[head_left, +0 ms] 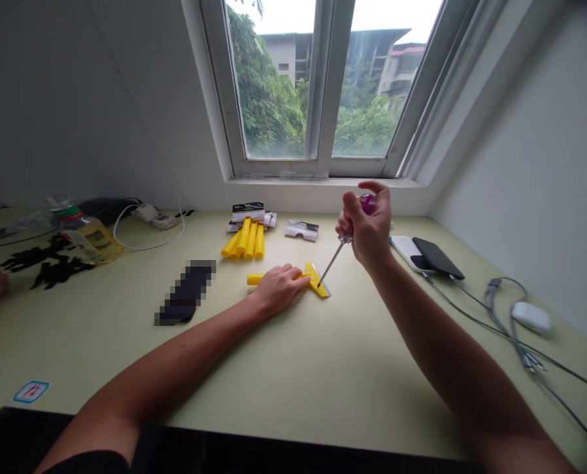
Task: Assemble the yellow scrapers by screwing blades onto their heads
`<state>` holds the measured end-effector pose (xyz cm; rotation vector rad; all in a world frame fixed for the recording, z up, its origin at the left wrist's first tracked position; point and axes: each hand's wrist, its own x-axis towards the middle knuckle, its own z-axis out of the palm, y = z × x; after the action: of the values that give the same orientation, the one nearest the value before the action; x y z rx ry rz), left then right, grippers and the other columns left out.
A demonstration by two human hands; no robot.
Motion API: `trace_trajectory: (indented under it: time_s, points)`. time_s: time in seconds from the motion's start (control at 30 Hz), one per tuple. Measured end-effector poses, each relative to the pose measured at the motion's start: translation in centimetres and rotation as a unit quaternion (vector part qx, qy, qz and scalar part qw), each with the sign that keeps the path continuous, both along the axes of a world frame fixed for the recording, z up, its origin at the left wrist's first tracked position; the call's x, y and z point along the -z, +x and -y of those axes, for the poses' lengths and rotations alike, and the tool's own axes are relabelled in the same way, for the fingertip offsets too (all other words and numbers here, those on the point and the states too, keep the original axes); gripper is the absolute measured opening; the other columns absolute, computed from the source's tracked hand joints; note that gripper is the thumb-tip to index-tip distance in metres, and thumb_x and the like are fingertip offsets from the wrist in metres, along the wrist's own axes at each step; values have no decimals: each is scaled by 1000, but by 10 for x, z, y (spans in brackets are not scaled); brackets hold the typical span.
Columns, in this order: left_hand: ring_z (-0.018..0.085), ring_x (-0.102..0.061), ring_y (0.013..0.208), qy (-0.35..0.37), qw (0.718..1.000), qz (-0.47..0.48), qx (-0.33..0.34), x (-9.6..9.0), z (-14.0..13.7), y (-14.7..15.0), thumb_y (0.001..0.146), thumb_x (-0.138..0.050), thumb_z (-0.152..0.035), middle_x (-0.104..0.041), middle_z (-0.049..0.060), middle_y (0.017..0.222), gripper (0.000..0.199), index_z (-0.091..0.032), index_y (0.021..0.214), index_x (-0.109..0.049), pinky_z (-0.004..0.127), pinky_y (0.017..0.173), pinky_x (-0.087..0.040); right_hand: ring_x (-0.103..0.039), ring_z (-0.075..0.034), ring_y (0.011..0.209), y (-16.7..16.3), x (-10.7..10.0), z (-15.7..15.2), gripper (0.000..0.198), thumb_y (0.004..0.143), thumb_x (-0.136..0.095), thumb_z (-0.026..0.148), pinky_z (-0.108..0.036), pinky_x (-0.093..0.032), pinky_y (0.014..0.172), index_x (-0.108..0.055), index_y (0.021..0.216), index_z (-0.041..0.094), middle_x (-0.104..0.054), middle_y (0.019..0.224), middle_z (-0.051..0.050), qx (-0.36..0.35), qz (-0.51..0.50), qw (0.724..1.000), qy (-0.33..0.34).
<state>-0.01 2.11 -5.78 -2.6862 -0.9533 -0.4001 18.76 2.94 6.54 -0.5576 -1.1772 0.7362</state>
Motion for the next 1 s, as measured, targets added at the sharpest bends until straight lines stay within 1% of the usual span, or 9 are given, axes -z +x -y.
trace_trajectory:
  time_s: [0.07,0.17,0.33,0.57,0.77,0.9,0.97,1.0]
  points:
    - [19,-55,89,3,1000,-5,-2,0,0,0,95,-43,-24,-64,6,102,30,-27,117,-62,31,73,-45,-31,-4,34,4,-4,2,34,79,-67,46,-16,-27,32,-40,89,27,-35,51,13,-8,-21,1000,-5]
    - [19,-55,89,6,1000,-14,-4,0,0,0,95,-42,-24,-63,6,102,29,-26,117,-61,31,72,-44,-28,-4,33,14,-12,4,34,80,-64,48,-16,-22,30,-40,80,25,-33,48,13,-6,-48,999,1]
    - [20,-54,90,19,1000,-23,6,-3,2,0,95,-40,-20,-62,6,105,30,-25,119,-58,32,73,-44,-27,-4,32,24,-18,4,37,79,-65,48,-17,-21,29,-37,74,24,-32,47,13,13,-62,998,8]
    - [22,-52,95,37,999,-21,17,-6,4,-1,94,-39,-18,-58,8,111,30,-24,117,-57,35,81,-42,-26,-4,32,14,-14,7,41,78,-65,48,-18,-21,29,-34,67,24,-30,46,12,25,-46,998,24]
    - [22,-52,97,25,999,-25,23,-6,4,-1,93,-39,-16,-58,9,113,39,-24,130,-48,34,81,-41,-26,-4,32,5,-9,11,38,81,-61,45,-18,-23,29,-33,66,24,-30,46,12,35,-60,996,58]
    - [22,-52,94,32,999,-28,14,-4,4,0,92,-39,-14,-58,8,112,41,-24,130,-49,35,80,-42,-27,-5,31,6,-9,13,35,82,-62,42,-19,-23,31,-36,67,24,-32,44,12,37,-22,997,62]
    - [22,-52,94,36,999,-24,3,-3,4,0,90,-41,-14,-59,8,111,39,-23,126,-52,35,79,-42,-29,-5,31,8,-11,15,35,80,-64,42,-19,-23,32,-38,66,24,-33,43,12,42,37,997,53]
    - [23,-52,95,38,999,-22,-4,-3,4,0,90,-42,-13,-59,8,111,38,-22,125,-53,35,79,-42,-31,-6,32,10,-13,17,34,79,-65,43,-20,-24,34,-41,66,23,-34,42,11,46,91,994,45]
